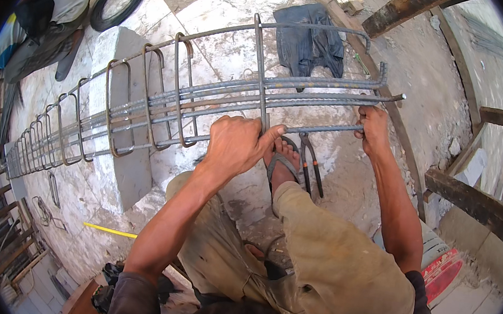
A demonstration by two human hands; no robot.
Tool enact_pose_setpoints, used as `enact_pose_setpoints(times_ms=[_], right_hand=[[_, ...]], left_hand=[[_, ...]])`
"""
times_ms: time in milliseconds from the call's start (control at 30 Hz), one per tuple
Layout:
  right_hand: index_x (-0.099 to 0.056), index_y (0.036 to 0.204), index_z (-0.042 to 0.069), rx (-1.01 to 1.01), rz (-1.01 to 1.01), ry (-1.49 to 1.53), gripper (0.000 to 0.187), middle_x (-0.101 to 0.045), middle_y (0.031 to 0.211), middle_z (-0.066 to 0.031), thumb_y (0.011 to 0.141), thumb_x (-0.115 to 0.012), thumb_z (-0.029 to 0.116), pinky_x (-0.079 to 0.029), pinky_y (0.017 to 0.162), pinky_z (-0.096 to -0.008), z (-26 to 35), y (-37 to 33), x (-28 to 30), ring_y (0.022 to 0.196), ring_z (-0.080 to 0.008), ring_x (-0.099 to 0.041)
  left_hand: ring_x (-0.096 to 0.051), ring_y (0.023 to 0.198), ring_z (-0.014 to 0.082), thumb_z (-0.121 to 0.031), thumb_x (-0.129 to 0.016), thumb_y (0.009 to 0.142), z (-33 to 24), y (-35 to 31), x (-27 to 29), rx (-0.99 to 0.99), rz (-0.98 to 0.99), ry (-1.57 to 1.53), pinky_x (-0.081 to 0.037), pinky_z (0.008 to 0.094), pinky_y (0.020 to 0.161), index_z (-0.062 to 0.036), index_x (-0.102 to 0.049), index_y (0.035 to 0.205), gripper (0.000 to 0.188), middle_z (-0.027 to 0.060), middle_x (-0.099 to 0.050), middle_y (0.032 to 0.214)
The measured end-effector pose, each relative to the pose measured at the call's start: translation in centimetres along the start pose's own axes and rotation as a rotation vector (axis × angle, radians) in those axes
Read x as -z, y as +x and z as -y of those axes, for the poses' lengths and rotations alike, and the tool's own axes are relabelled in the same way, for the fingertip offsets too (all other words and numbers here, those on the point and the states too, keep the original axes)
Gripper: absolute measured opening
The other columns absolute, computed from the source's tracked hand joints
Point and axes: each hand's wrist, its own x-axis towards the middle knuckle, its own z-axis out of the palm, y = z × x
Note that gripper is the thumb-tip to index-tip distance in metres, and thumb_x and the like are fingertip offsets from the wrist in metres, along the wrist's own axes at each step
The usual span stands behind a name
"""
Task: The person ties metal wire around rebar rods to assemble a structural cage using pliers. They loop individual pieces of wire around the junctions and twist them tight with the tool.
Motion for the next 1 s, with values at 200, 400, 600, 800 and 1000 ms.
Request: enact_pose_setpoints(times_ms=[200,400,600,800,1000], right_hand=[[-0.059,0.083,0.002,0.007,0.016,0.042,0.022,-0.041,0.064,0.0005,0.095,-0.059,0.020,-0.033,0.041,-0.0306,0.2,-0.8,-0.3,0.049,-0.0114,-0.039],[-0.059,0.083,0.002,0.092,0.036,0.041,0.027,-0.043,0.064,-0.0001,0.098,-0.061,0.024,-0.033,0.040,-0.0301,-0.3,-0.6,-0.4,0.049,-0.0117,-0.040],[-0.057,0.081,0.008,0.061,0.089,0.051,0.029,-0.043,0.061,0.0021,0.100,-0.059,0.030,-0.036,0.042,-0.0302,-0.3,0.0,1.3,0.047,-0.0132,-0.045],[-0.065,0.109,0.000,-0.087,0.153,0.135,0.038,-0.066,0.085,-0.0100,0.104,-0.052,0.036,-0.051,0.064,-0.0348,0.7,-1.1,-0.1,0.075,-0.0189,-0.064],[-0.058,0.131,0.006,-0.176,0.025,0.373,0.053,-0.068,0.111,-0.0113,0.105,-0.051,0.052,-0.052,0.085,-0.0382,-1.1,-4.2,2.0,0.099,-0.0203,-0.063]], left_hand=[[-0.073,0.089,0.0302,-0.068,-0.027,0.106,0.3,2.0,0.6,0.245,0.246,-0.430,-0.052,0.0410,0.087,-0.0026,-0.077,0.092,0.083,0.0117,-0.076,0.074],[-0.071,0.102,0.0417,-0.068,-0.024,0.105,1.7,3.1,-0.3,0.290,0.344,-0.574,-0.051,0.0467,0.096,0.0042,-0.077,0.094,0.091,0.0210,-0.077,0.088],[-0.075,0.082,0.0290,-0.079,-0.025,0.100,1.1,3.0,0.6,0.203,0.378,-0.714,-0.053,0.0467,0.089,0.0073,-0.072,0.121,0.101,0.0239,-0.076,0.104],[-0.074,0.076,0.0267,-0.086,-0.029,0.095,2.2,2.3,1.2,0.242,0.352,-0.613,-0.054,0.0458,0.084,0.0070,-0.068,0.129,0.106,0.0263,-0.074,0.109],[-0.072,0.080,0.0271,-0.051,-0.059,0.101,-1.9,-5.0,3.4,0.258,-0.243,-0.362,-0.054,0.0403,0.080,-0.0011,-0.078,0.110,0.055,0.0183,-0.076,0.091]])
